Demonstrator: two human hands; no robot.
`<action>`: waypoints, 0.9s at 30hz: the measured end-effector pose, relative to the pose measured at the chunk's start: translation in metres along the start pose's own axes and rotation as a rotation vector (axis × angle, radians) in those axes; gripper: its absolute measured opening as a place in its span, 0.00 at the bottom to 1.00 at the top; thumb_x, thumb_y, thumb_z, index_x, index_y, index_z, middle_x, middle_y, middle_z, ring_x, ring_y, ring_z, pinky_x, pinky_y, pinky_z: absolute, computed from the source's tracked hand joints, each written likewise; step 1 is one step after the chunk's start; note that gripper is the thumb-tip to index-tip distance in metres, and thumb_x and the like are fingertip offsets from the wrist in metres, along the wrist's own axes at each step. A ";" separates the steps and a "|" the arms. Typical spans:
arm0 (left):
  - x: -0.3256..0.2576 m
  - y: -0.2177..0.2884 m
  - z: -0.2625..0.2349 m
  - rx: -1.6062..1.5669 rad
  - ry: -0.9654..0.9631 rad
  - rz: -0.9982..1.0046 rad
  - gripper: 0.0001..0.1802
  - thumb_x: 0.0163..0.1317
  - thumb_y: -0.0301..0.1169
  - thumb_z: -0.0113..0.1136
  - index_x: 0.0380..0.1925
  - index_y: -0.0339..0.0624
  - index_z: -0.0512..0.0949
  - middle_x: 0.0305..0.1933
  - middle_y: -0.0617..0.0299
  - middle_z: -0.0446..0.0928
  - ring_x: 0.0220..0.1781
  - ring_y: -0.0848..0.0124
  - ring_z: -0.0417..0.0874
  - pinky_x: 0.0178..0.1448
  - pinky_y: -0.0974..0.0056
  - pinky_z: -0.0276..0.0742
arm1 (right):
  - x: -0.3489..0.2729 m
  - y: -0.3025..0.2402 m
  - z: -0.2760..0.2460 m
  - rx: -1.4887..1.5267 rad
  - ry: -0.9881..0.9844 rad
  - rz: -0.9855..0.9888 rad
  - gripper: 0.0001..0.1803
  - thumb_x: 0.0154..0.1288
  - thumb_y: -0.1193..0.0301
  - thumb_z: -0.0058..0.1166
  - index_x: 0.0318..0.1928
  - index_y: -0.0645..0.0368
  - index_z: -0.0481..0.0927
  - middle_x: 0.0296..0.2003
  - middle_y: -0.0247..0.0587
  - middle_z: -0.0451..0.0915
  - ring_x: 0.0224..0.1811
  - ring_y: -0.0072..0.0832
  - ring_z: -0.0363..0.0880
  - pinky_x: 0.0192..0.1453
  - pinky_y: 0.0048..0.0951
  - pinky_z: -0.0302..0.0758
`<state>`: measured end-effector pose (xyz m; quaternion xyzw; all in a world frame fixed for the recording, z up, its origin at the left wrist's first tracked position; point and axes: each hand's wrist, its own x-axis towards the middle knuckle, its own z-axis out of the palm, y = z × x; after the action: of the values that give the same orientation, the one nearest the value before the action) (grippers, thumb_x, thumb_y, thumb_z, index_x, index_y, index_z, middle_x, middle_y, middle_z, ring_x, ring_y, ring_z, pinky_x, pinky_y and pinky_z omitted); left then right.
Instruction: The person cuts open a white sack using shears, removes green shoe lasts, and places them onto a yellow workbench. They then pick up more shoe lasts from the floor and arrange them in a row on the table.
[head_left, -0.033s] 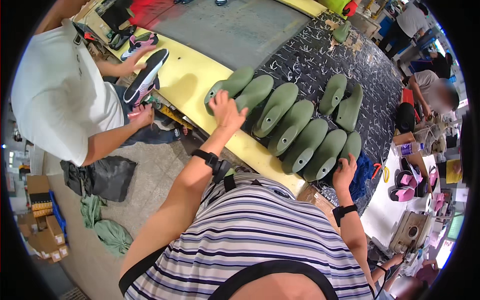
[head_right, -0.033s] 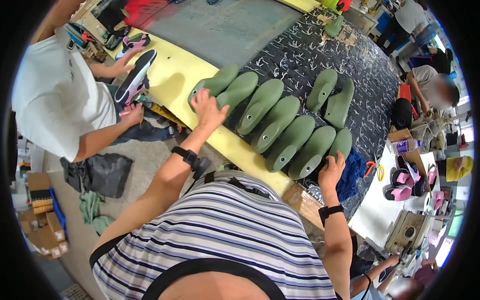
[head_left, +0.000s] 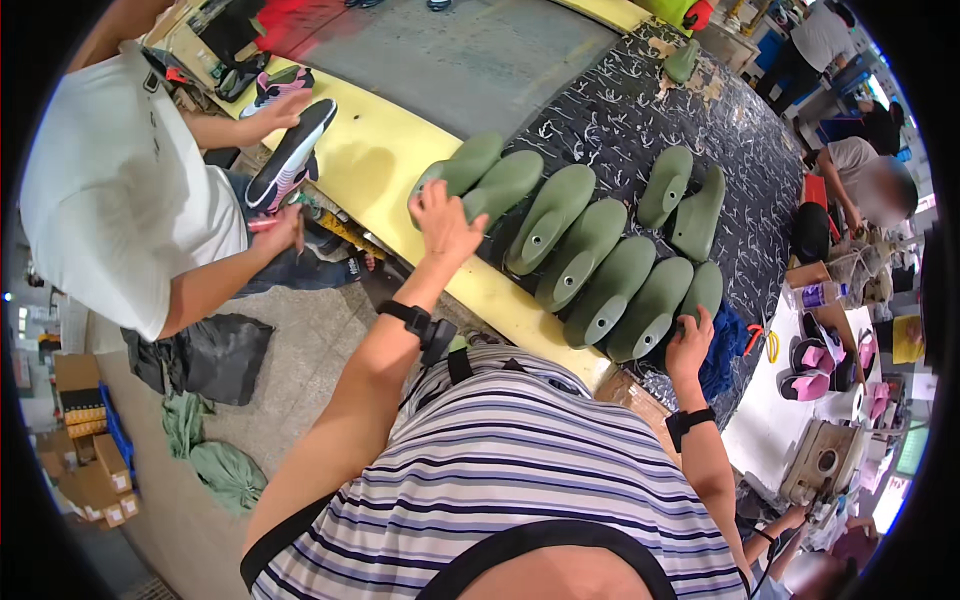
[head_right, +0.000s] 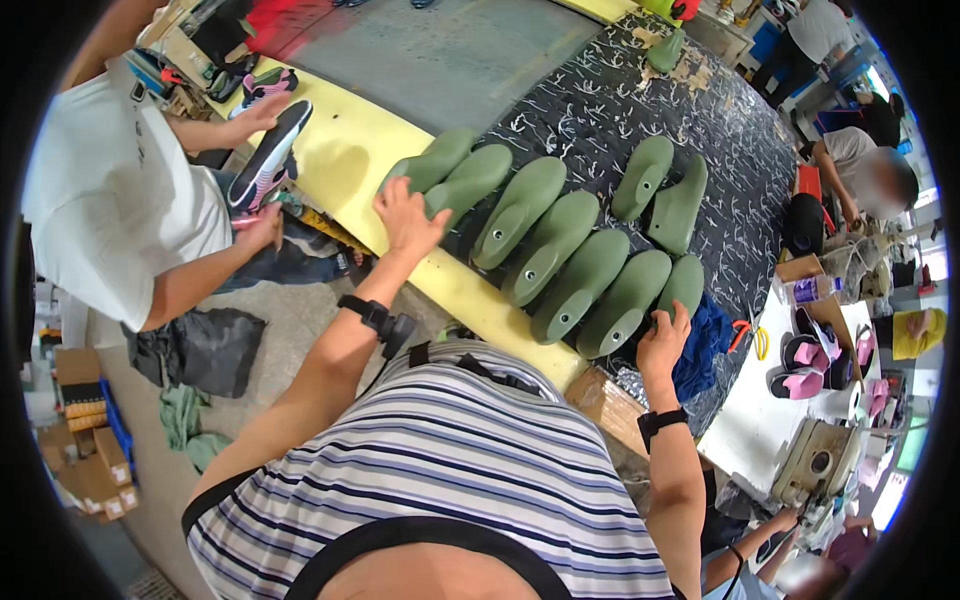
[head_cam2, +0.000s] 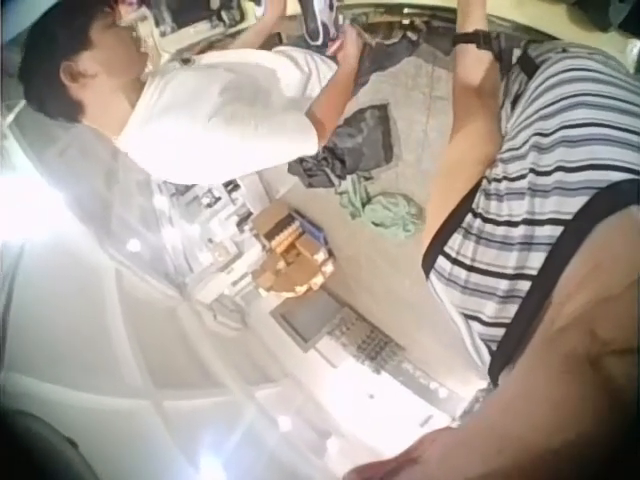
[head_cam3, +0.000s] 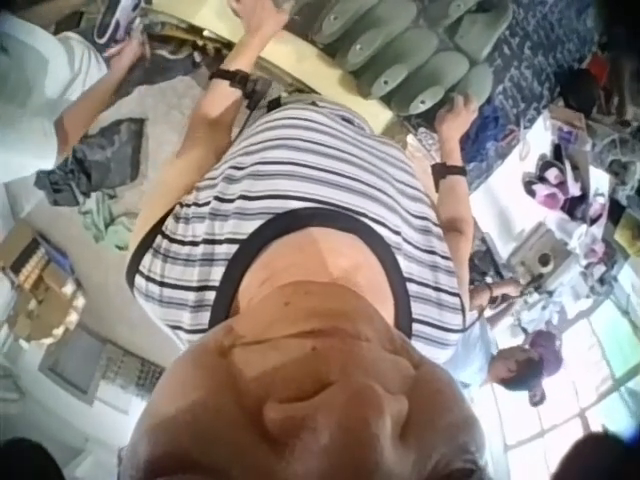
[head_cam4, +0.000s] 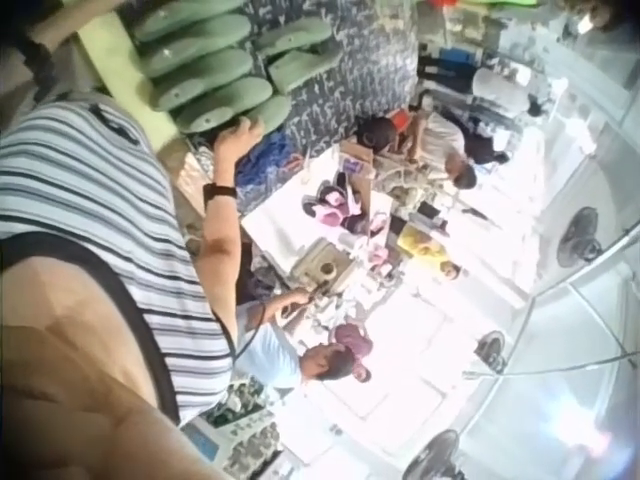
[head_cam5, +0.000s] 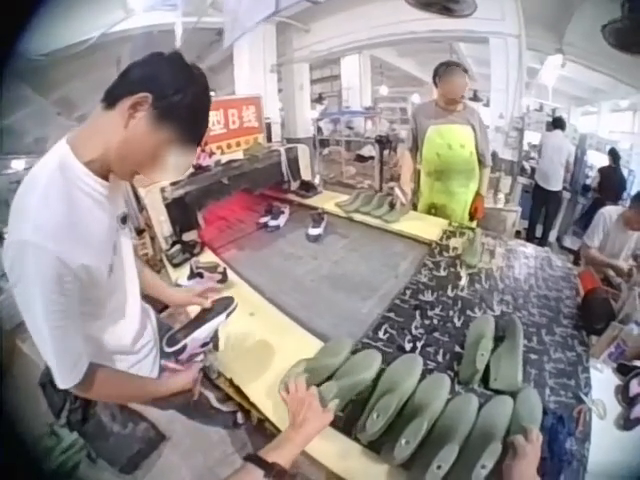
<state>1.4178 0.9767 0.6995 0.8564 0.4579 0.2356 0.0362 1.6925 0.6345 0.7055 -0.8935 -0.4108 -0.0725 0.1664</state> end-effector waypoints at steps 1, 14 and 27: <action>0.003 -0.009 -0.003 -0.004 -0.041 -0.028 0.25 0.44 0.44 0.67 0.30 0.30 0.78 0.56 0.47 0.61 0.65 0.53 0.54 0.63 0.42 0.46 | 0.000 0.000 0.001 0.013 0.010 -0.003 0.17 0.41 0.87 0.50 0.35 0.60 0.75 0.54 0.52 0.66 0.58 0.51 0.62 0.61 0.42 0.61; 0.070 -0.106 0.010 0.318 -0.044 -0.161 0.28 0.48 0.45 0.65 0.37 0.28 0.76 0.57 0.46 0.60 0.62 0.51 0.58 0.58 0.46 0.58 | 0.003 0.000 0.001 0.079 0.024 0.042 0.14 0.41 0.86 0.50 0.33 0.60 0.75 0.54 0.52 0.66 0.58 0.51 0.62 0.62 0.42 0.61; -0.027 0.133 0.008 -0.255 -0.371 0.208 0.34 0.43 0.53 0.65 0.39 0.32 0.76 0.63 0.35 0.50 0.64 0.41 0.53 0.61 0.42 0.52 | 0.003 0.001 -0.001 0.094 0.085 0.064 0.14 0.42 0.85 0.50 0.33 0.59 0.77 0.54 0.47 0.69 0.59 0.50 0.62 0.62 0.42 0.63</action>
<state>1.5111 0.8796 0.7195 0.9161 0.3192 0.1328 0.2031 1.6957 0.6356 0.7073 -0.8935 -0.3775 -0.0859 0.2276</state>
